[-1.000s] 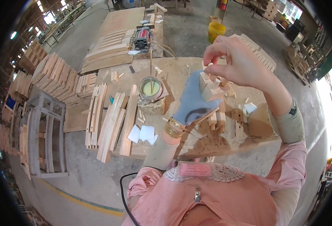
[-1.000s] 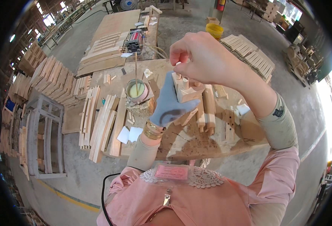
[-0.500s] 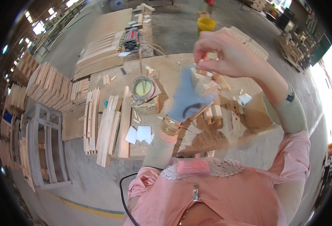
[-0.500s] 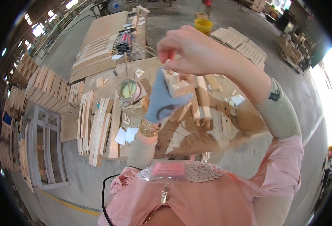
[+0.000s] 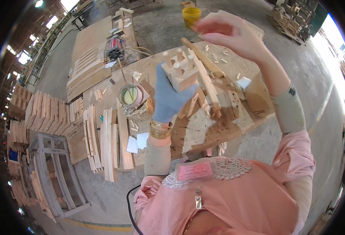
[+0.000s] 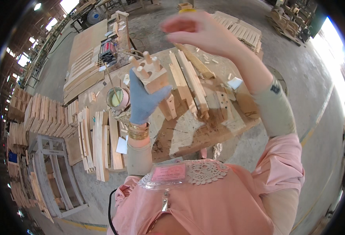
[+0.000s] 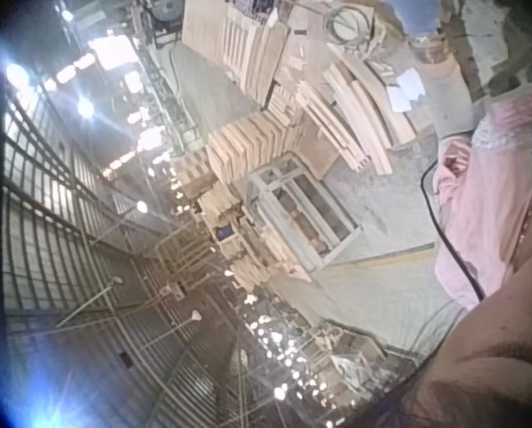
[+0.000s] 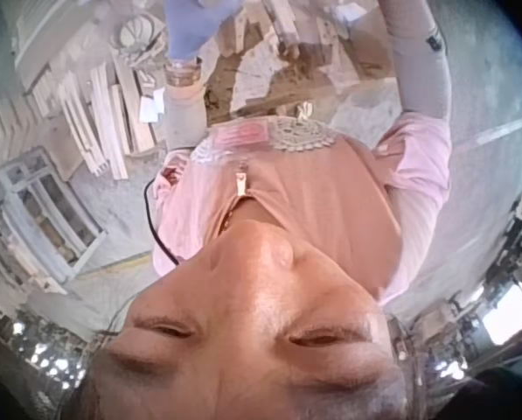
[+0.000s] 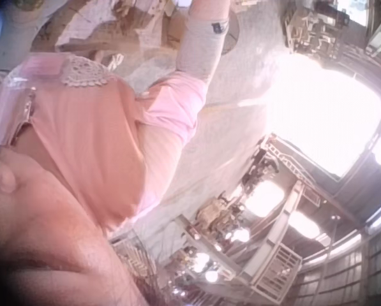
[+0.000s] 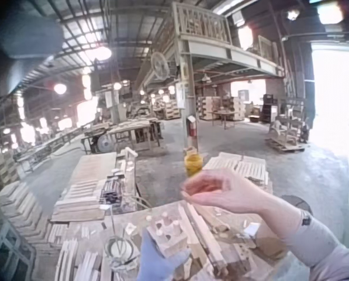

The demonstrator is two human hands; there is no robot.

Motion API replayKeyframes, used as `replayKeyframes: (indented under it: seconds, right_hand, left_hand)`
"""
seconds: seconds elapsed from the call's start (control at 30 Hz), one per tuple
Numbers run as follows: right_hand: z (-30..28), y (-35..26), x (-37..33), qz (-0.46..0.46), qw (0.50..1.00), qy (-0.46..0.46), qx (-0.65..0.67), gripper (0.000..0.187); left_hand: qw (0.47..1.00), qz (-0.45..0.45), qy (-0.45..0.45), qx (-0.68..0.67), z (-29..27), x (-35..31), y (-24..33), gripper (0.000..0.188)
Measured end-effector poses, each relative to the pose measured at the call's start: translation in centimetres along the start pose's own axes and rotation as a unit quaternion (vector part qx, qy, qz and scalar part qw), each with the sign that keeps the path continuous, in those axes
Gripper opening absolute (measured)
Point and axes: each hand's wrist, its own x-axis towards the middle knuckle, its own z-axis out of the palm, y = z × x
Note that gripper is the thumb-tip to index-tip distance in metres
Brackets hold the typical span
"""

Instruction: The person wipes a stack of curved wooden slats with a white cloth, then moves to a workbench and applies a yellowish liquid to small wooden pieces using a brush. The person handles the pieces one at a time, dipping the brush into a container and coating the surfaces.

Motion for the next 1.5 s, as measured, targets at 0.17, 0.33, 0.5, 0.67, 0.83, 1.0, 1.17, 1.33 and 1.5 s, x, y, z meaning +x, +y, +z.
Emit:
replayKeyframes:
  seconds: [0.17, 0.33, 0.5, 0.67, 0.83, 1.0, 1.17, 1.33, 1.5]
  right_hand:
    - [-0.4, 9.6, -12.4, 0.401, 0.887, -0.092, -0.211, 0.044]
    - [7.1, 16.0, -23.1, 0.325, 0.862, -0.007, -0.388, 0.066]
    - [8.6, 14.1, -21.7, 0.410, 0.815, 0.050, -0.406, 0.082]
    - [4.8, 16.0, -25.7, 0.522, 0.800, 0.005, -0.296, 0.075]
    - [-1.2, 6.2, -15.4, 0.447, 0.890, 0.074, -0.052, 0.059]
    - [-2.9, -9.8, -3.2, 0.019, 0.970, 0.187, -0.152, 0.051]
    - [0.7, -13.5, -1.1, -0.001, 0.906, -0.142, -0.398, 0.045]
    - [0.5, -15.9, 0.0, 0.075, 0.959, -0.044, -0.271, 0.043]
    - [1.6, -13.6, -0.1, 0.051, 0.895, -0.174, -0.407, 0.046]
  left_hand:
    - [0.998, -0.022, -0.005, -0.057, 0.3, 0.0, 0.2, 0.070]
    - [0.997, -0.003, -0.032, -0.064, 1.8, 1.0, 0.6, 0.070]
    - [0.997, -0.036, -0.009, -0.063, -0.2, -0.5, 0.2, 0.069]
    - [0.997, -0.022, -0.028, -0.063, 0.6, 0.3, 0.5, 0.068]
    - [0.999, -0.017, 0.024, -0.046, -0.3, -0.7, -0.5, 0.058]
    - [0.999, 0.014, 0.030, 0.003, 1.1, -0.3, -0.9, 0.060]
    - [0.998, 0.002, 0.060, 0.032, 1.1, -0.2, -1.2, 0.061]
    - [0.997, 0.046, 0.060, 0.029, 1.0, 0.4, -0.9, 0.059]
    - [0.994, 0.044, 0.060, 0.083, 0.5, 0.3, -1.0, 0.058]
